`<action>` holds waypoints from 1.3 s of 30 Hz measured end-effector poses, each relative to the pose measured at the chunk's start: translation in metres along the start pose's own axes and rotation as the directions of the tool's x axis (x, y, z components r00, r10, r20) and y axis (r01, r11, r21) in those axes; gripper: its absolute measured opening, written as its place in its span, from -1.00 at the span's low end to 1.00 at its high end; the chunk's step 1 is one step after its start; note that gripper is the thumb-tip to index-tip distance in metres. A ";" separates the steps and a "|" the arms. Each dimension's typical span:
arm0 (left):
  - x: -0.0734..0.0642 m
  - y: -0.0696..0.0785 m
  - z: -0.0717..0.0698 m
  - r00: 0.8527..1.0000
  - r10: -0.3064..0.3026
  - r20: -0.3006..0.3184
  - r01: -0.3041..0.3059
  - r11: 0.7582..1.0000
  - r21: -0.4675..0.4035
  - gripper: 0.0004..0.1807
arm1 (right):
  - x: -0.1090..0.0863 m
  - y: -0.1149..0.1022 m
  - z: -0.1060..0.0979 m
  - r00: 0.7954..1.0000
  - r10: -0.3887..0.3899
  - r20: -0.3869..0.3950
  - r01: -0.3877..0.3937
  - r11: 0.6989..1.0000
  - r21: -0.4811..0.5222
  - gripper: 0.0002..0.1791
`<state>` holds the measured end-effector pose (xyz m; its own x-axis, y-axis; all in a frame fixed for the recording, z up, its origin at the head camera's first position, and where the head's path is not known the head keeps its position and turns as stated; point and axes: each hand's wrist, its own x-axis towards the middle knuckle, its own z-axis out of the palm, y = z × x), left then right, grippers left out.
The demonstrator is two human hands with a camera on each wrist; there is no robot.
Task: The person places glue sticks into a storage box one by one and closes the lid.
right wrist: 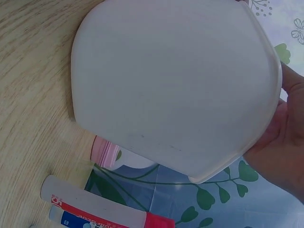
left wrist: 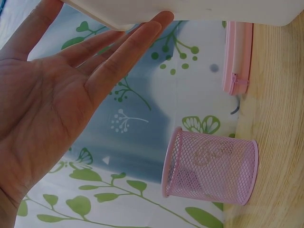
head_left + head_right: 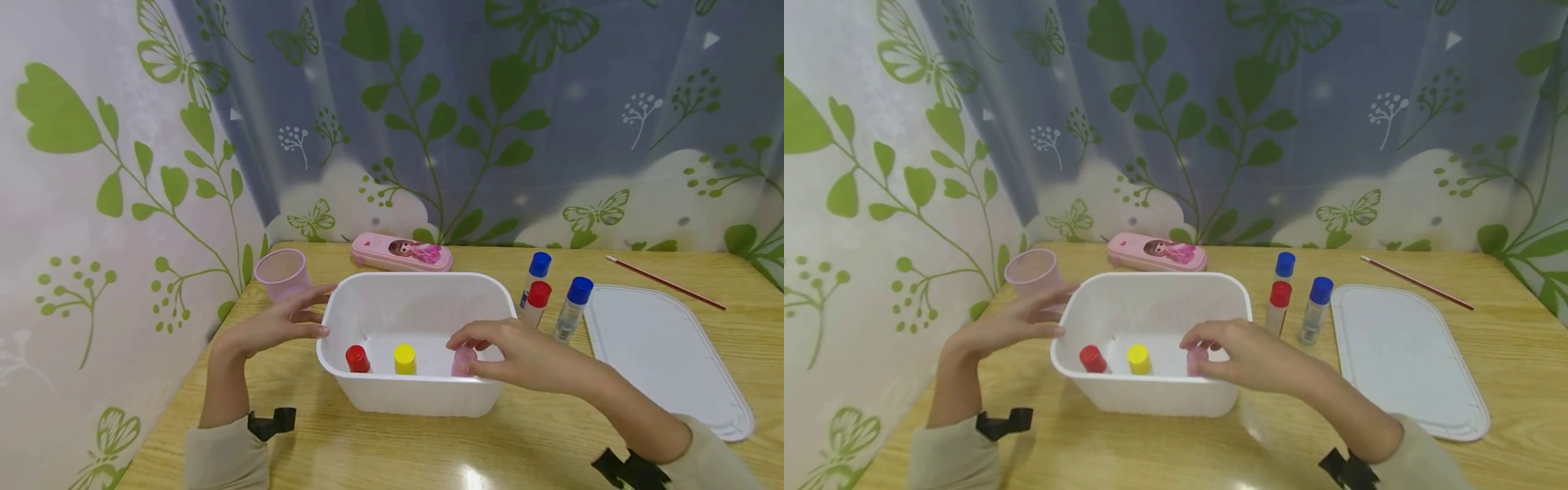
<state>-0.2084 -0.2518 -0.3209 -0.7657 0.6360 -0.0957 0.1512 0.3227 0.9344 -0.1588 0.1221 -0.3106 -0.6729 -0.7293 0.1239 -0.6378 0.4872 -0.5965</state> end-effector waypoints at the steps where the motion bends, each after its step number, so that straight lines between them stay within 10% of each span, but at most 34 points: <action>1: 0.000 0.000 0.000 1.000 0.001 0.001 -0.001 1.000 -0.002 -0.22 | -0.001 -0.001 -0.002 1.000 0.003 -0.002 -0.003 1.000 0.013 -0.70; 9: 0.000 0.001 0.000 1.000 0.005 0.000 -0.005 1.000 -0.005 -0.22 | -0.011 -0.004 -0.030 0.972 -0.005 -0.234 0.012 0.999 0.030 -0.75; 15: -0.001 0.000 0.000 1.000 0.013 0.000 -0.013 1.000 -0.005 -0.22 | -0.020 0.007 -0.048 0.870 0.060 -0.489 -0.113 0.990 -0.080 -0.76; 21: -0.001 0.000 -0.001 1.000 0.016 0.001 -0.016 1.000 -0.001 -0.23 | -0.026 0.034 -0.047 0.791 0.235 -0.565 -0.308 0.951 -0.036 -0.69; 39: 0.000 -0.001 0.000 1.000 0.026 0.002 -0.026 1.000 0.012 -0.23 | -0.031 0.078 -0.024 0.799 0.347 -0.492 -0.400 0.916 -0.003 -0.57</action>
<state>-0.2088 -0.2518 -0.3217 -0.7602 0.6457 -0.0720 0.1789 0.3146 0.9322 -0.1970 0.1941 -0.3425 -0.9429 -0.1770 0.2822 -0.3165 0.7400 -0.5935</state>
